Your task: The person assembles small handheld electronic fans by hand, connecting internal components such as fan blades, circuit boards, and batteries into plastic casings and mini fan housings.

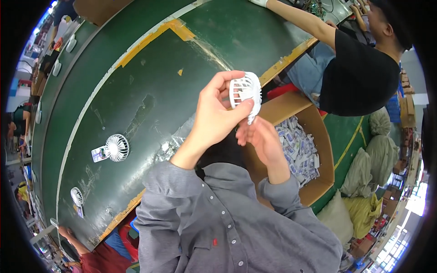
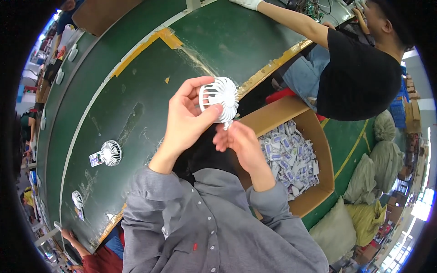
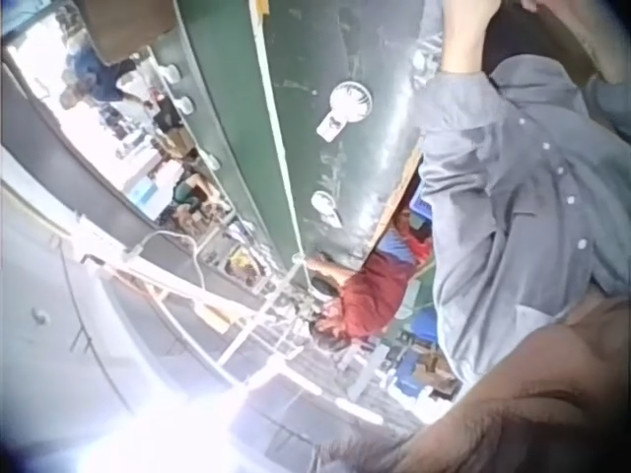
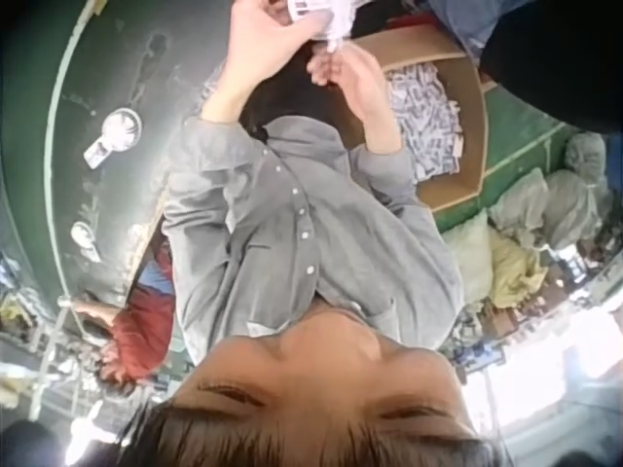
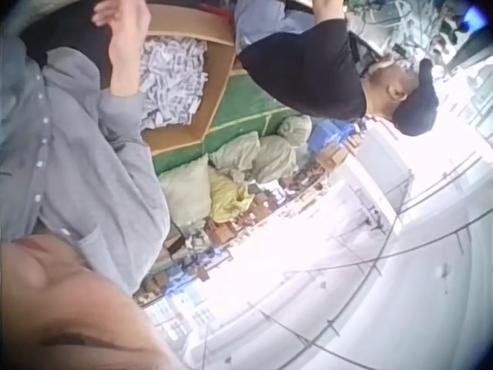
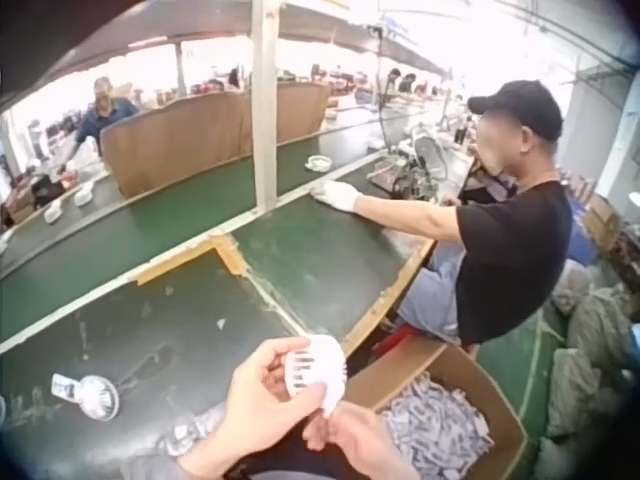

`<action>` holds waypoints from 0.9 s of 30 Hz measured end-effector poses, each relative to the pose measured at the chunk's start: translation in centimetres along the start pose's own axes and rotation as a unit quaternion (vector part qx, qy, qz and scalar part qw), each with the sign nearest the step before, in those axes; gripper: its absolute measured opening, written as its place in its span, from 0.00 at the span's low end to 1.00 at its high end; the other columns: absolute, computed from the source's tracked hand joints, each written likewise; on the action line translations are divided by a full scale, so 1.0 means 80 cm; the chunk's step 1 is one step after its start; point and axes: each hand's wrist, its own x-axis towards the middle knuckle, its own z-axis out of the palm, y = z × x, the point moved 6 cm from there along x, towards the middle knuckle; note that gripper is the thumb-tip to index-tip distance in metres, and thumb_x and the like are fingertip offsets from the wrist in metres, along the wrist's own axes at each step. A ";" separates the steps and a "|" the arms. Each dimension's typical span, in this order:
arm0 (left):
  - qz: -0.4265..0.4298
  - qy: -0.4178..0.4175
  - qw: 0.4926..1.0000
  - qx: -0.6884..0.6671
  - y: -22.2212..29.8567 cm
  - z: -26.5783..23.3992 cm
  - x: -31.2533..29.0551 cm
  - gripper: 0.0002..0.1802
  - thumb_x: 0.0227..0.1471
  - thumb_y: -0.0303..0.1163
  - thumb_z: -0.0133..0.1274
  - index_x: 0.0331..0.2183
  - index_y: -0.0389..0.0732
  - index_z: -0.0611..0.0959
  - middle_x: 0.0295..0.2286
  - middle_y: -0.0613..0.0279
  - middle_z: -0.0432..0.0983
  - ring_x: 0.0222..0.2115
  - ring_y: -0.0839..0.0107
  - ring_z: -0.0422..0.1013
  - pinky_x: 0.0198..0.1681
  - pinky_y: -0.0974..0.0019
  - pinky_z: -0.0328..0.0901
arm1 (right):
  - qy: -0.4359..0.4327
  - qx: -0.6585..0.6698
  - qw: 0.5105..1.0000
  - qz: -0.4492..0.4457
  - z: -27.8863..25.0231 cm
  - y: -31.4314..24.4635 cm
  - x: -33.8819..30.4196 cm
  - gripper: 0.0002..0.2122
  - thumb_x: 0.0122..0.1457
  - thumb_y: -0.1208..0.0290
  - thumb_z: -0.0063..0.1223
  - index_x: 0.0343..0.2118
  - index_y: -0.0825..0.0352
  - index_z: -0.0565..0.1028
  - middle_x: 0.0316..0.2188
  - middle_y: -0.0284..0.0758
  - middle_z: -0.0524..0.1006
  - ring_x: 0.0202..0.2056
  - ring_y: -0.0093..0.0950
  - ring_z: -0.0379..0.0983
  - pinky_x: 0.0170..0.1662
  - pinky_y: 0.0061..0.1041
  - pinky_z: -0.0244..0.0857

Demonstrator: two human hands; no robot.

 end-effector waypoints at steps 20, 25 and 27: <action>0.086 0.091 0.887 0.444 0.047 -0.156 -0.023 0.34 0.43 0.30 0.62 0.54 0.39 0.70 0.50 0.55 0.70 0.50 0.62 0.68 0.53 0.58 0.64 | 0.146 -0.139 0.958 -0.202 -0.076 -0.113 0.140 0.18 0.61 0.69 0.54 0.50 0.72 0.66 0.40 0.35 0.76 0.39 0.22 0.75 0.37 0.20 0.71; 0.028 0.138 0.738 0.660 0.074 -0.283 -0.112 0.38 0.41 0.32 0.63 0.55 0.38 0.69 0.52 0.47 0.65 0.54 0.51 0.63 0.58 0.57 0.58 | 0.275 -0.204 0.916 -0.209 -0.157 -0.145 0.217 0.20 0.57 0.65 0.59 0.45 0.74 0.68 0.35 0.39 0.77 0.32 0.24 0.76 0.29 0.23 0.72; -0.049 0.136 0.692 0.707 0.077 -0.312 -0.157 0.45 0.37 0.34 0.65 0.57 0.40 0.66 0.56 0.48 0.61 0.57 0.49 0.58 0.59 0.54 0.56 | 0.321 -0.257 0.884 -0.223 -0.186 -0.158 0.241 0.21 0.55 0.62 0.61 0.42 0.75 0.71 0.32 0.41 0.78 0.34 0.27 0.77 0.33 0.27 0.72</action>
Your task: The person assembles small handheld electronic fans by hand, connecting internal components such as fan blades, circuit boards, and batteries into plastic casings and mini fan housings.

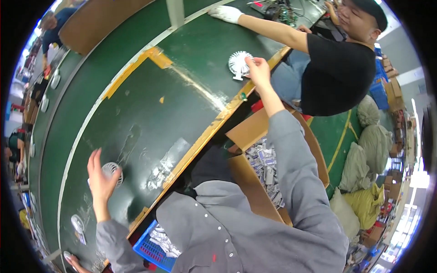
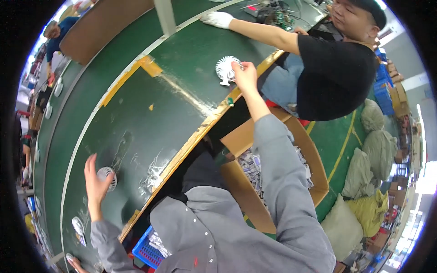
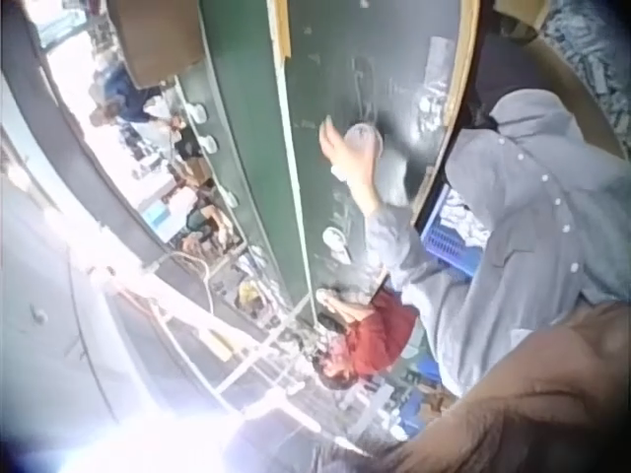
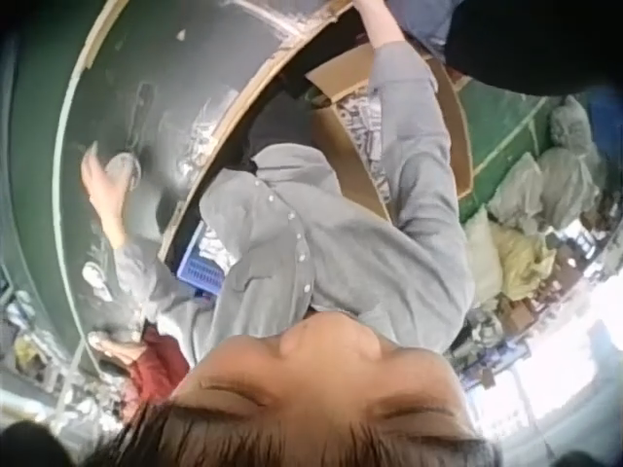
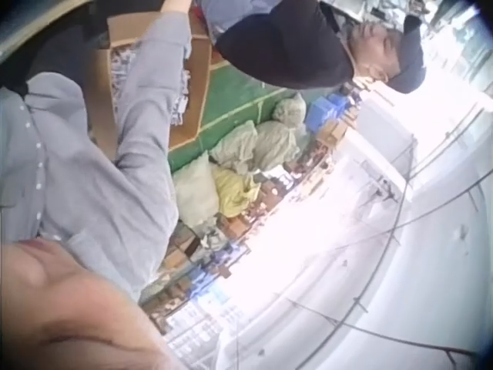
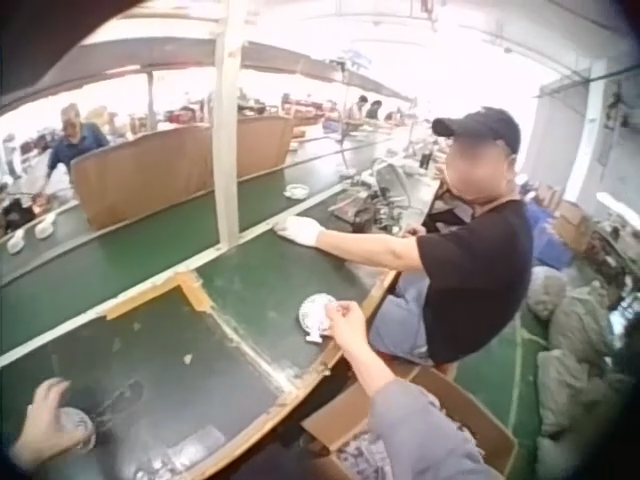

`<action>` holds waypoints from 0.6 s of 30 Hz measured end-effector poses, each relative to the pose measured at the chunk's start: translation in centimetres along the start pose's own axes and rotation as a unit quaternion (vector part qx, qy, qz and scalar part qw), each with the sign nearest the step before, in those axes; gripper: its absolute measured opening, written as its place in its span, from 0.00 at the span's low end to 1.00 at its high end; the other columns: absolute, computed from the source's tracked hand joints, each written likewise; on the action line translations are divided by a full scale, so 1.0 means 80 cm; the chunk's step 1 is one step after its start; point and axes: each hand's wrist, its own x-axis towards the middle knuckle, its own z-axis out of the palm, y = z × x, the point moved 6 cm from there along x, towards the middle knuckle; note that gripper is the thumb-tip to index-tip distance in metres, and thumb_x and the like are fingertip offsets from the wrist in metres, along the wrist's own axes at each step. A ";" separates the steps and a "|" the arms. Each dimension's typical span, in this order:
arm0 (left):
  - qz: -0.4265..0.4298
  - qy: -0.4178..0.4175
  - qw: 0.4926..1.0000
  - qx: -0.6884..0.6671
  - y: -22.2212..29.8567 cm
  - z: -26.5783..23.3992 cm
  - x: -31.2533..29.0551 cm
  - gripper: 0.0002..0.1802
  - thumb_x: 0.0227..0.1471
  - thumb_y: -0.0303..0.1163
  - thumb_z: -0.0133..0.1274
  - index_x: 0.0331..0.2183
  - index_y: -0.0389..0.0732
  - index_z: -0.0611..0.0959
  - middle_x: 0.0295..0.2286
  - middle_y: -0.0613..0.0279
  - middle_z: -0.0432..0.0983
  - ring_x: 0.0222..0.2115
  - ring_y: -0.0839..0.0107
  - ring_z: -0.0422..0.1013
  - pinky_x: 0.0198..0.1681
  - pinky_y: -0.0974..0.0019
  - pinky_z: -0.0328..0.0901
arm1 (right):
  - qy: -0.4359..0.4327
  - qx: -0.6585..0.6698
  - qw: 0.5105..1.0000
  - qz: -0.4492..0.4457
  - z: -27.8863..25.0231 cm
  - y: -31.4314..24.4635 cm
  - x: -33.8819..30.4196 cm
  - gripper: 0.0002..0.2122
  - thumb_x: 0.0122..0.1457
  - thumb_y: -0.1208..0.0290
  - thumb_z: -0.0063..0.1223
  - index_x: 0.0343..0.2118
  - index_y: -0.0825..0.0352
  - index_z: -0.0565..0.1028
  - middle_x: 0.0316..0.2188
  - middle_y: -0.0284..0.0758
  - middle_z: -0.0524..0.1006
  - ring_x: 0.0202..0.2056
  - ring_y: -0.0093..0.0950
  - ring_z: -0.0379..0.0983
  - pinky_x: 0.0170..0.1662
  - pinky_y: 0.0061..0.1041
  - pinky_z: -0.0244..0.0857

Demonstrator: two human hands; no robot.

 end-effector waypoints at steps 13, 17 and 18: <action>-0.021 -0.031 0.997 -0.067 0.007 0.006 -0.033 0.53 0.29 0.30 0.68 0.59 0.40 0.64 0.52 0.49 0.66 0.53 0.52 0.64 0.57 0.56 0.58 | 0.202 -0.099 0.973 -0.053 -0.067 0.058 0.079 0.30 0.51 0.62 0.59 0.53 0.78 0.66 0.46 0.55 0.71 0.49 0.42 0.71 0.52 0.37 0.65; -0.048 0.051 0.956 -0.285 0.027 -0.023 -0.058 0.54 0.32 0.27 0.62 0.62 0.39 0.56 0.53 0.50 0.63 0.53 0.58 0.63 0.59 0.58 0.55 | 0.003 0.009 0.999 -0.034 0.042 -0.019 -0.097 0.26 0.54 0.68 0.59 0.52 0.72 0.62 0.44 0.44 0.68 0.39 0.28 0.70 0.42 0.29 0.67; -0.026 0.057 0.943 -0.328 0.045 -0.026 -0.055 0.55 0.32 0.28 0.63 0.63 0.38 0.55 0.53 0.50 0.62 0.53 0.59 0.63 0.59 0.58 0.55 | -0.075 0.045 0.996 -0.020 0.063 -0.054 -0.155 0.26 0.54 0.67 0.60 0.53 0.70 0.62 0.46 0.42 0.67 0.39 0.26 0.70 0.42 0.28 0.68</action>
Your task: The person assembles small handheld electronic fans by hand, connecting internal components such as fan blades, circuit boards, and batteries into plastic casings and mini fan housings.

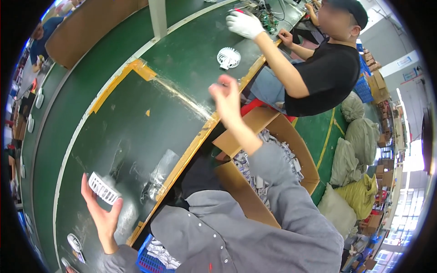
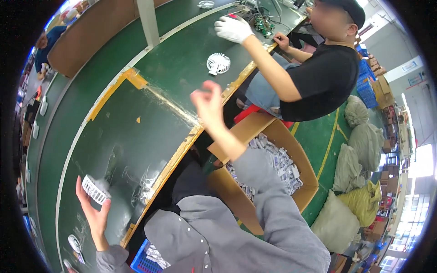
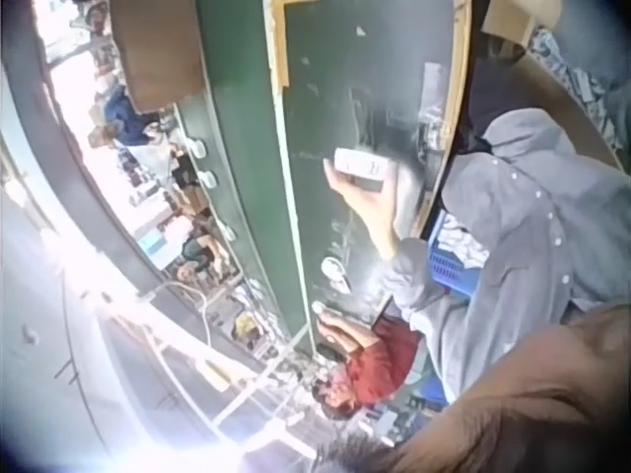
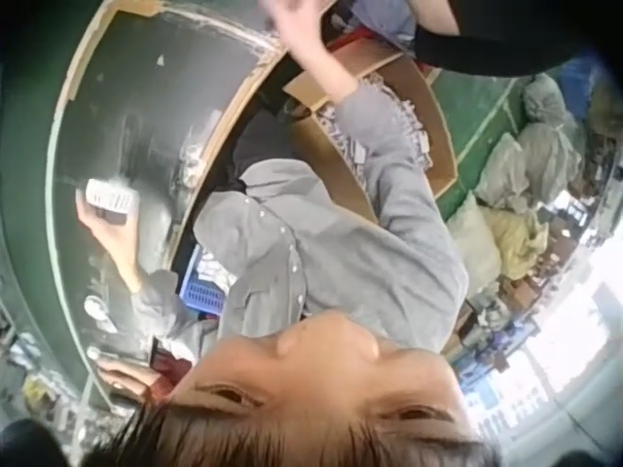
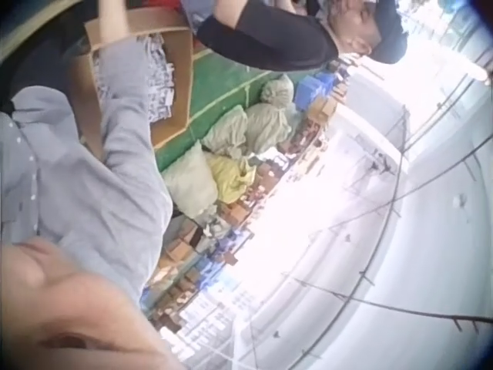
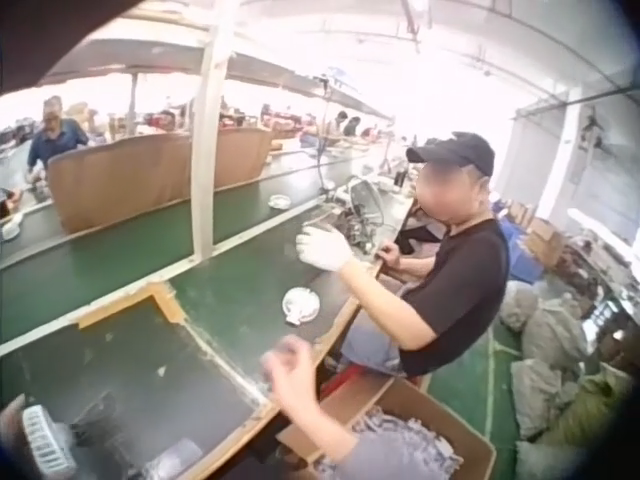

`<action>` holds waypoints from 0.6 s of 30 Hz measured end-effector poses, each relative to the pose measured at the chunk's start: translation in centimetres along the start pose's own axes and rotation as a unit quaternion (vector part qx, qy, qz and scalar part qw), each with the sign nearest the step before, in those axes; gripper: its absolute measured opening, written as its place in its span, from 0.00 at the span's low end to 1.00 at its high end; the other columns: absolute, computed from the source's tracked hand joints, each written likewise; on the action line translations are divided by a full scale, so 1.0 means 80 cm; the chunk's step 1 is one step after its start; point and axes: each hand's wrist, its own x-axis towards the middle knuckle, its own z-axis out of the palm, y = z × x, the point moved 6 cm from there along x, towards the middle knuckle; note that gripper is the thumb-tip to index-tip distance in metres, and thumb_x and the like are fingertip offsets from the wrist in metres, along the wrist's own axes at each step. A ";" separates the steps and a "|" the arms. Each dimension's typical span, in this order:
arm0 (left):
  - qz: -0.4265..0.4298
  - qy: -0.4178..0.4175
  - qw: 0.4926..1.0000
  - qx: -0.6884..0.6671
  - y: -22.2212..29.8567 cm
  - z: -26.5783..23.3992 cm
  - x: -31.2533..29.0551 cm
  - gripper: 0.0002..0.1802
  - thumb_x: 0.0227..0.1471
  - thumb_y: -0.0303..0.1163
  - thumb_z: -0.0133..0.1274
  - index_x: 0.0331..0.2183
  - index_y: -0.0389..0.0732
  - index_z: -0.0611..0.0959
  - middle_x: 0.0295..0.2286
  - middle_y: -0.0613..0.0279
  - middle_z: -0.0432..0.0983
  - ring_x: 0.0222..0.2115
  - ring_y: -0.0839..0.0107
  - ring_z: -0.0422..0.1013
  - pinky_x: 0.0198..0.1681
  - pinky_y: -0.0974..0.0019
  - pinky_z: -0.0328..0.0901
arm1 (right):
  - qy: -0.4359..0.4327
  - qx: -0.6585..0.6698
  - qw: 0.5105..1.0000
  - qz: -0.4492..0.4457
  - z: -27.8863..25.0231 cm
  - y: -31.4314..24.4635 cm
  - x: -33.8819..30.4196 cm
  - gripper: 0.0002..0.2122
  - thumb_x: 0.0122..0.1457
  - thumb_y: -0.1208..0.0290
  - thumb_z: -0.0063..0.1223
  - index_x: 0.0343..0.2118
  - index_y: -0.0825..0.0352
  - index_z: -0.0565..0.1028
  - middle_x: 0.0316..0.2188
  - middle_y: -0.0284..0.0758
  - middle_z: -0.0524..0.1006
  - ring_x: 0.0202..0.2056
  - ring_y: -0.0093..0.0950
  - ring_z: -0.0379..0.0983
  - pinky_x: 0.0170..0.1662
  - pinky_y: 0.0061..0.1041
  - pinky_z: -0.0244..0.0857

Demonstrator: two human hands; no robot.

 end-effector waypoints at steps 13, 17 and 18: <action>0.005 0.021 0.914 -0.406 0.080 0.056 -0.042 0.51 0.49 0.57 0.57 0.62 0.36 0.54 0.50 0.47 0.68 0.49 0.59 0.69 0.51 0.60 0.67 | -0.495 0.181 0.837 0.145 0.094 -0.034 -0.280 0.18 0.51 0.67 0.58 0.43 0.70 0.70 0.31 0.34 0.76 0.32 0.25 0.73 0.38 0.23 0.65; -0.052 0.072 0.879 -0.469 0.019 0.064 -0.072 0.50 0.50 0.60 0.51 0.62 0.37 0.55 0.55 0.44 0.63 0.55 0.56 0.63 0.60 0.55 0.55 | -0.377 0.423 0.790 0.233 0.074 -0.040 -0.275 0.19 0.54 0.67 0.46 0.46 0.73 0.68 0.31 0.41 0.75 0.33 0.31 0.76 0.40 0.28 0.69; -0.066 0.083 0.873 -0.476 0.007 0.070 -0.075 0.48 0.51 0.59 0.51 0.62 0.37 0.57 0.55 0.43 0.64 0.56 0.56 0.62 0.60 0.55 0.56 | -0.372 0.439 0.787 0.225 0.070 -0.040 -0.268 0.20 0.52 0.68 0.46 0.47 0.75 0.68 0.32 0.42 0.75 0.34 0.33 0.75 0.42 0.29 0.70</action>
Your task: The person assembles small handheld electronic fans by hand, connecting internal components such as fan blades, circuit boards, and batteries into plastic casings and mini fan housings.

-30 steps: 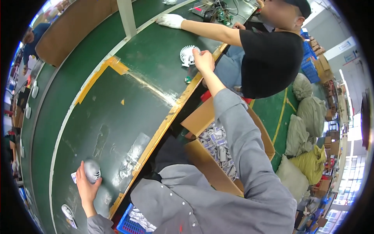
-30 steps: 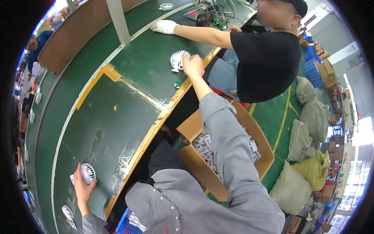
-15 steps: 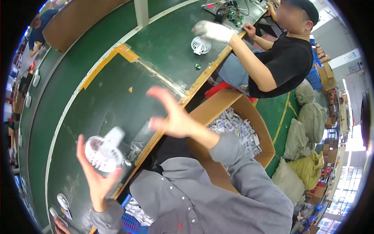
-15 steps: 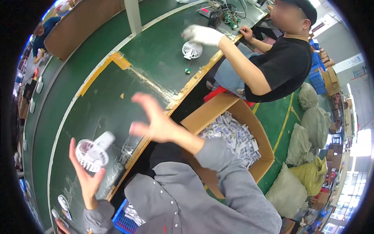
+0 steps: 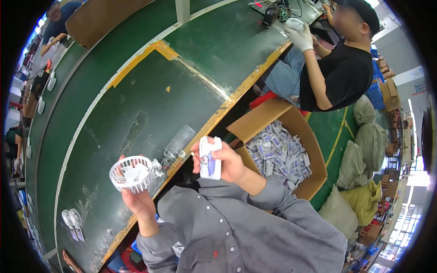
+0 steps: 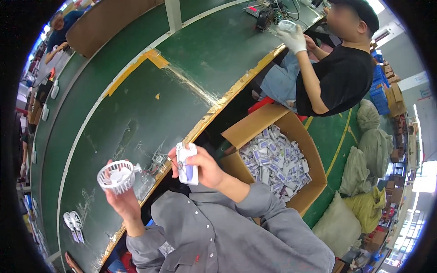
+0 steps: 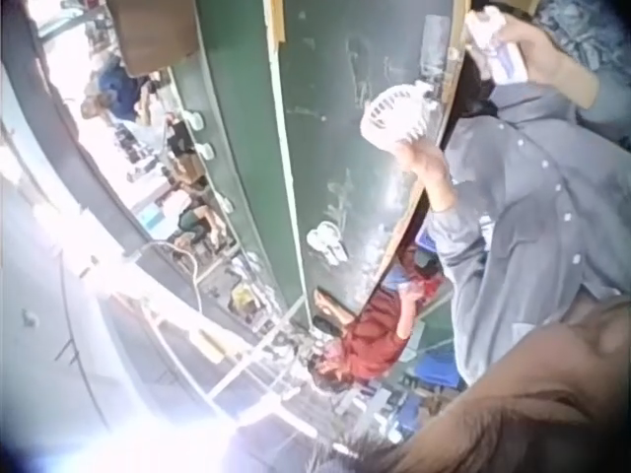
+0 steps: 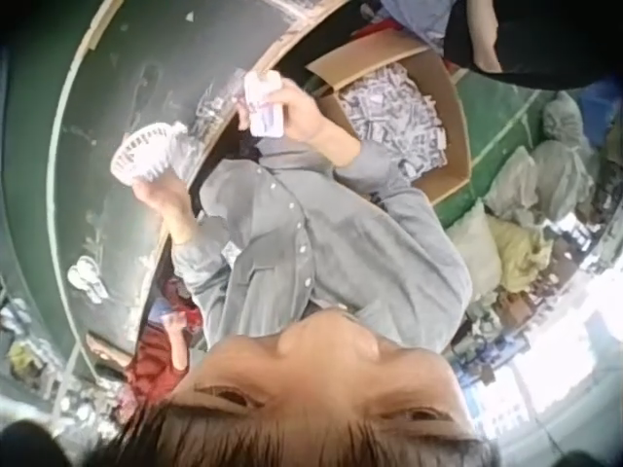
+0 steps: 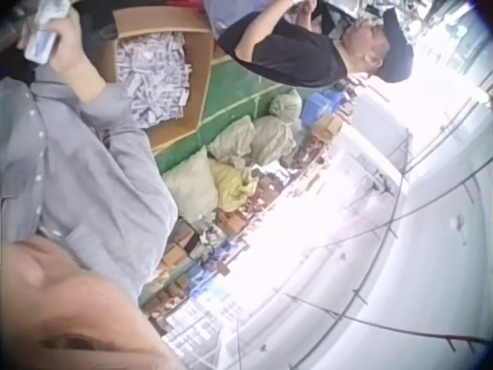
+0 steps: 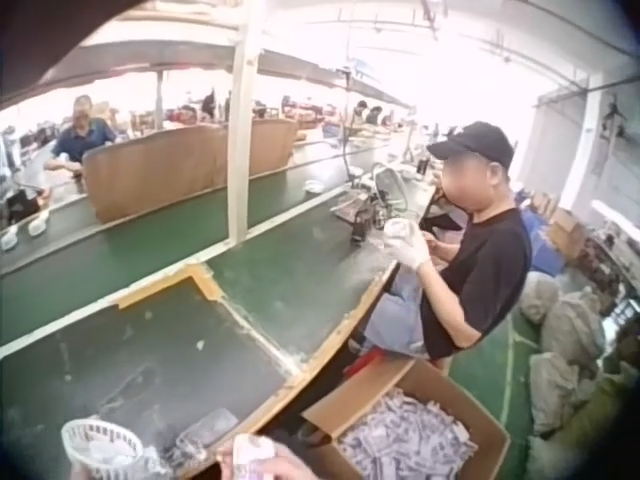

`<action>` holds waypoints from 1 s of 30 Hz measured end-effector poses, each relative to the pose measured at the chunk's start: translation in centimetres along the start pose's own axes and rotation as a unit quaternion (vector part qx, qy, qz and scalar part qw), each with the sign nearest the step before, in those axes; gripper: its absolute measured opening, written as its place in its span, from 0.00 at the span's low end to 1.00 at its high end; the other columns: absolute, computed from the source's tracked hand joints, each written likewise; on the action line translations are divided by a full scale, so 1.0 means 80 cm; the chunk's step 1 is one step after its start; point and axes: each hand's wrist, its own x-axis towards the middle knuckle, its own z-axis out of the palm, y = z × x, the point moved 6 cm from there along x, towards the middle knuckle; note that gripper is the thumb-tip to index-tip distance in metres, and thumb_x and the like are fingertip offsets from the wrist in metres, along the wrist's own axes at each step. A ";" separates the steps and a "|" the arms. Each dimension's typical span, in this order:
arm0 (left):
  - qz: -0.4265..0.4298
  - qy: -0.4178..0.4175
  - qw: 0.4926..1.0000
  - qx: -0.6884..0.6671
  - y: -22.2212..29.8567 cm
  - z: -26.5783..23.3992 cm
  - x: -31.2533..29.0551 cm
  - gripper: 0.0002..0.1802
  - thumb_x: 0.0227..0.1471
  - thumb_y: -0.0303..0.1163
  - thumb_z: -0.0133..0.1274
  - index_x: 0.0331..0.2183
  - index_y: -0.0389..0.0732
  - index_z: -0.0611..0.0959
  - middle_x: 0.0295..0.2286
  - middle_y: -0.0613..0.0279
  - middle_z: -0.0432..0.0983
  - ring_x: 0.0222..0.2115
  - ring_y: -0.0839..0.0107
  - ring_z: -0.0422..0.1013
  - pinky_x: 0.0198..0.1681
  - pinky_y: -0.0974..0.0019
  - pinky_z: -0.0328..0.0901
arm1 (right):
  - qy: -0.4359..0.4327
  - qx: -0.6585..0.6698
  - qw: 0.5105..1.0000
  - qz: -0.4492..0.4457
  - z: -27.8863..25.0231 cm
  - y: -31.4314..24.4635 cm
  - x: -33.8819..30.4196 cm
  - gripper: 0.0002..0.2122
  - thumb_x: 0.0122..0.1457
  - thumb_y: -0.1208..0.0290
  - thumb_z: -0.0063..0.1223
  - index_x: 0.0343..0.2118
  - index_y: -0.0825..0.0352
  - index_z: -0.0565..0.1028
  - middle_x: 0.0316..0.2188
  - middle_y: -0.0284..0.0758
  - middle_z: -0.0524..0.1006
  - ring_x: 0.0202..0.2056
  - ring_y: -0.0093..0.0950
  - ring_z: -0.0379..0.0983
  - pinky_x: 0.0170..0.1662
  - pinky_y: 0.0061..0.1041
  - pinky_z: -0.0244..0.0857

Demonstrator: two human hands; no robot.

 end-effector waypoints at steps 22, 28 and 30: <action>0.307 -0.226 0.862 0.334 0.020 0.163 -0.009 0.22 0.34 0.18 0.58 0.38 0.37 0.80 0.36 0.56 0.77 0.34 0.57 0.76 0.38 0.61 0.71 | -0.034 -0.218 0.973 0.074 0.051 -0.062 -0.005 0.06 0.59 0.77 0.50 0.37 0.68 0.66 0.30 0.33 0.74 0.33 0.21 0.71 0.38 0.20 0.66; 0.322 -0.208 0.852 0.357 0.014 0.158 -0.011 0.15 0.34 0.15 0.56 0.32 0.36 0.79 0.33 0.56 0.77 0.33 0.57 0.75 0.36 0.61 0.71 | 0.026 -0.365 0.930 0.028 0.071 -0.060 -0.010 0.08 0.59 0.81 0.49 0.38 0.67 0.64 0.31 0.30 0.72 0.34 0.14 0.67 0.36 0.17 0.62; 0.339 -0.206 0.843 0.363 0.021 0.164 -0.011 0.15 0.33 0.16 0.59 0.30 0.36 0.80 0.32 0.57 0.77 0.32 0.58 0.76 0.34 0.62 0.71 | 0.019 -0.383 0.923 -0.013 0.072 -0.061 -0.008 0.08 0.58 0.82 0.48 0.38 0.67 0.63 0.29 0.29 0.72 0.32 0.13 0.66 0.32 0.15 0.59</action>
